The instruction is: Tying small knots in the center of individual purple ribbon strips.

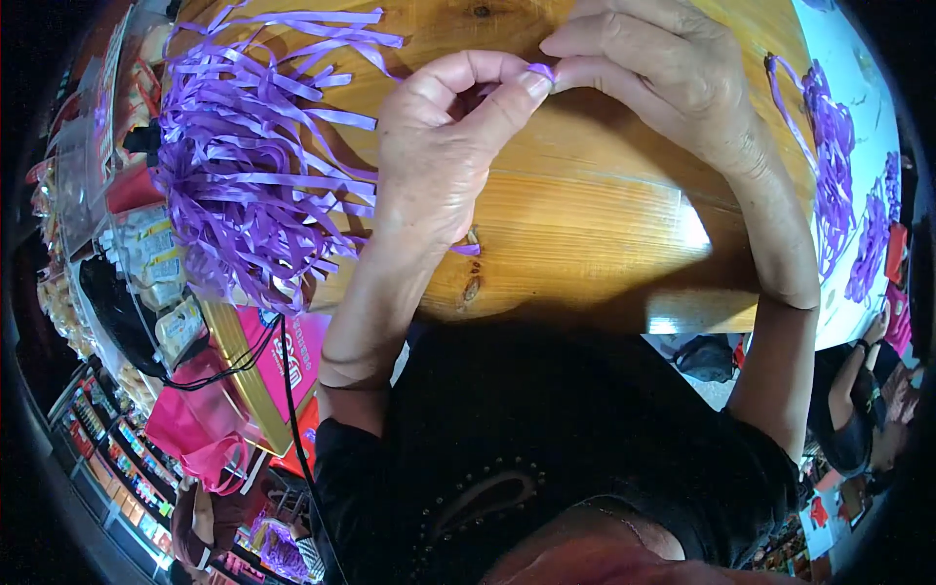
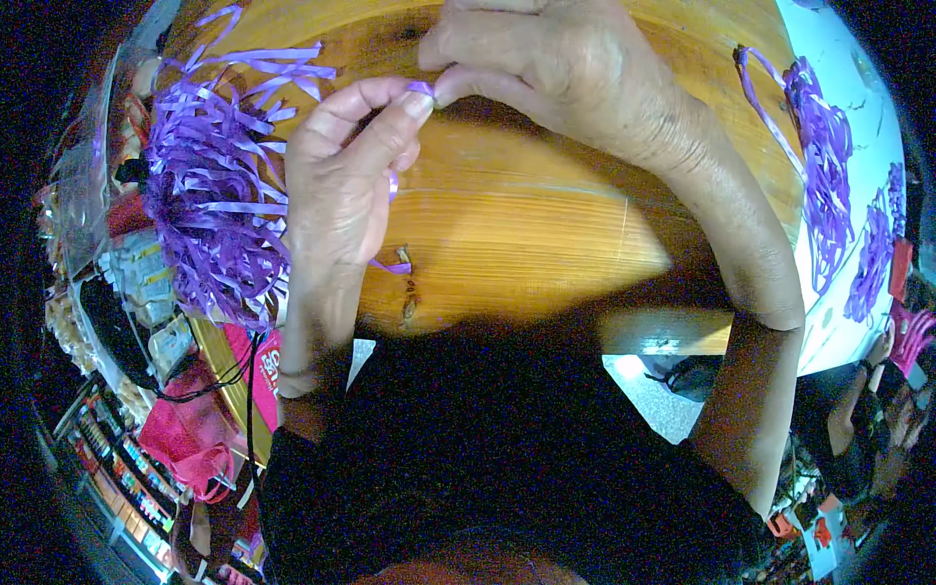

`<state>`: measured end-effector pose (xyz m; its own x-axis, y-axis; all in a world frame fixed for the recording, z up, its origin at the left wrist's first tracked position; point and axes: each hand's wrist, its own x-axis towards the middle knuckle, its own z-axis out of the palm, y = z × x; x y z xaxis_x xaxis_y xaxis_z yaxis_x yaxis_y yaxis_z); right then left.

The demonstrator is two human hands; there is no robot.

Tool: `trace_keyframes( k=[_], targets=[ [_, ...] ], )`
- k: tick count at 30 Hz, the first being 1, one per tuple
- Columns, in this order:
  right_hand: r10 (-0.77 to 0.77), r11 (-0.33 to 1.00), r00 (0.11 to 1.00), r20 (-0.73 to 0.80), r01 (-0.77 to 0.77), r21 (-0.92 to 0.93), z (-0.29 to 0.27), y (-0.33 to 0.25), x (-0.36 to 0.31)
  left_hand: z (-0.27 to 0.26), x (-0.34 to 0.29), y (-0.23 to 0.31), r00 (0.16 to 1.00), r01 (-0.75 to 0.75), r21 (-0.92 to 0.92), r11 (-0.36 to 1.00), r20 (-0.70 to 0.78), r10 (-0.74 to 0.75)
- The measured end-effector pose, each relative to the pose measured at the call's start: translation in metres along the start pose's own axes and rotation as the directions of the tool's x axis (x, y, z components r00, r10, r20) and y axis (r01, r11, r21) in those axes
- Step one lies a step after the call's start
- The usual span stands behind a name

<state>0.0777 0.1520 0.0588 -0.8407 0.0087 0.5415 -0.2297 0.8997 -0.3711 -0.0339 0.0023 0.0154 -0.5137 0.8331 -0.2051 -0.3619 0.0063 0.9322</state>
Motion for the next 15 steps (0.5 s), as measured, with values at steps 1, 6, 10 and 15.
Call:
trace_keyframes(
  k=[1, 6, 10, 15],
  targets=[
    [0.003, 1.0, 1.0, -0.003, -0.003, -0.001, 0.016, 0.016, -0.001, 0.002, 0.001, -0.002, 0.999, -0.033, 0.012, 0.999, -0.026, 0.033],
    [0.37, 0.856, 0.926, 0.071, -0.37, 0.363, 0.001, -0.015, 0.003, 0.005, -0.006, 0.0, 0.984, -0.137, 0.082, 0.987, -0.107, 0.145],
    [0.428, 0.798, 0.897, 0.11, -0.432, 0.419, -0.003, -0.022, 0.003, 0.009, -0.007, 0.001, 0.974, -0.199, 0.075, 0.977, -0.094, 0.206],
    [0.605, 0.535, 0.764, 0.225, -0.599, 0.595, 0.007, -0.024, 0.001, 0.004, -0.009, -0.001, 0.969, -0.229, 0.067, 0.971, -0.074, 0.234]
  ],
)
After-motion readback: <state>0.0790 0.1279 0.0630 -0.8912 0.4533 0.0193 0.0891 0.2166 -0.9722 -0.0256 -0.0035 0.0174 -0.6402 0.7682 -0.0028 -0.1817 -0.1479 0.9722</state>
